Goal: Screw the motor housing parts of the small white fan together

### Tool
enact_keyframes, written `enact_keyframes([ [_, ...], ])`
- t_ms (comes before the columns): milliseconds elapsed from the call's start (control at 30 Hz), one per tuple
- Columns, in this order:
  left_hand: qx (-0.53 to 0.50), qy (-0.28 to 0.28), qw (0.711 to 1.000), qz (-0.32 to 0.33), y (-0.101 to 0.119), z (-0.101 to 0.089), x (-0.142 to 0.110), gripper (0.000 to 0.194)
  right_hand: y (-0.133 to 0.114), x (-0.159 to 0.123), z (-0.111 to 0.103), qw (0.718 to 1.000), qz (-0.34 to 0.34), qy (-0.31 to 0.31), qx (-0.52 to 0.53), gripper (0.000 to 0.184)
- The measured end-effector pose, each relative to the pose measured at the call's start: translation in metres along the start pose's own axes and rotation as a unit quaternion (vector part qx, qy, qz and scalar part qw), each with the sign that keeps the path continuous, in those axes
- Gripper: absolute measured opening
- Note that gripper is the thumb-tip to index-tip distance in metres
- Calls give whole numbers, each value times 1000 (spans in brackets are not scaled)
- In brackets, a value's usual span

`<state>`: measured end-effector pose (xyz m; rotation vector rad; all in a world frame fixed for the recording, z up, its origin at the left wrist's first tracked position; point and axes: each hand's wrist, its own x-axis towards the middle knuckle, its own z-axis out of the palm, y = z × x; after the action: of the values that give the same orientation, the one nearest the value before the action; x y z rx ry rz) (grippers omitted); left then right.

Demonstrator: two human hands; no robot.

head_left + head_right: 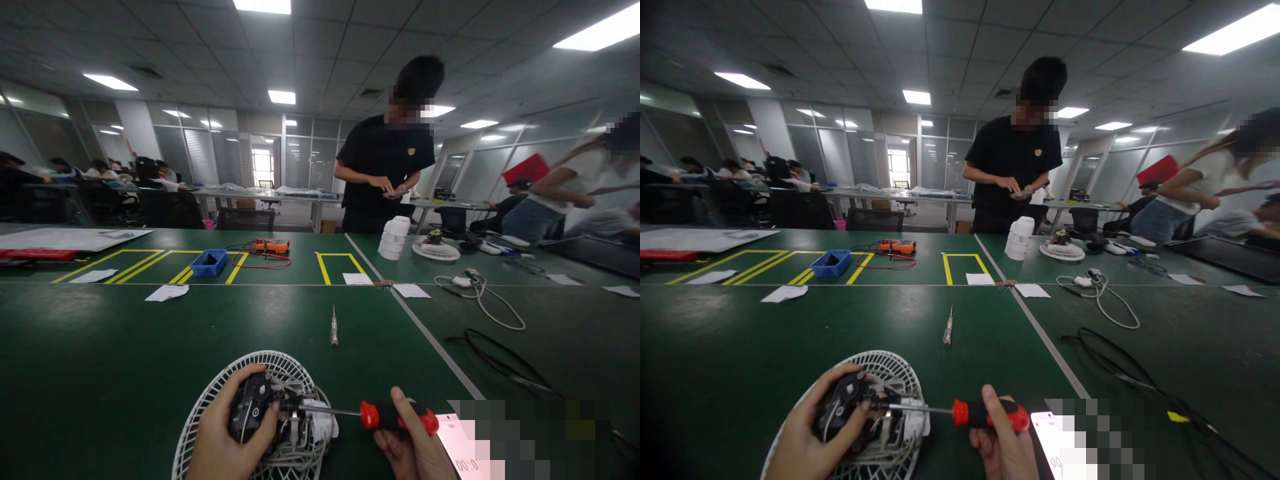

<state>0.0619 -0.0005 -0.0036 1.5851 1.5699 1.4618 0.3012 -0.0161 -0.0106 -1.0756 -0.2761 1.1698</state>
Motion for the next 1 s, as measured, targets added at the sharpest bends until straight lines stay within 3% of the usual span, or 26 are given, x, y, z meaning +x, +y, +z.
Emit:
enact_keyframes([
  [233, -11, -2, 1000, -8, 2, 0, 0, 46, 1, -2, 3, 999, -4, -16, 36, 40],
  [433, 8, -13, 1000, -4, -2, -3, 3, 44, -3, 1, -6, 996, 5, -57, 67, 43],
  [667, 28, -41, 998, 23, -9, -8, 6, 42, 2, 3, 1, 999, -43, -14, -21, 41],
  [800, -3, -23, 1000, 9, -2, -5, 0, 43, 2, 4, 1, 999, -14, -7, -51, 48],
  [1000, -6, -26, 999, 23, 1, -4, -3, 47, -3, 3, -4, 998, -11, -47, 31, 49],
])
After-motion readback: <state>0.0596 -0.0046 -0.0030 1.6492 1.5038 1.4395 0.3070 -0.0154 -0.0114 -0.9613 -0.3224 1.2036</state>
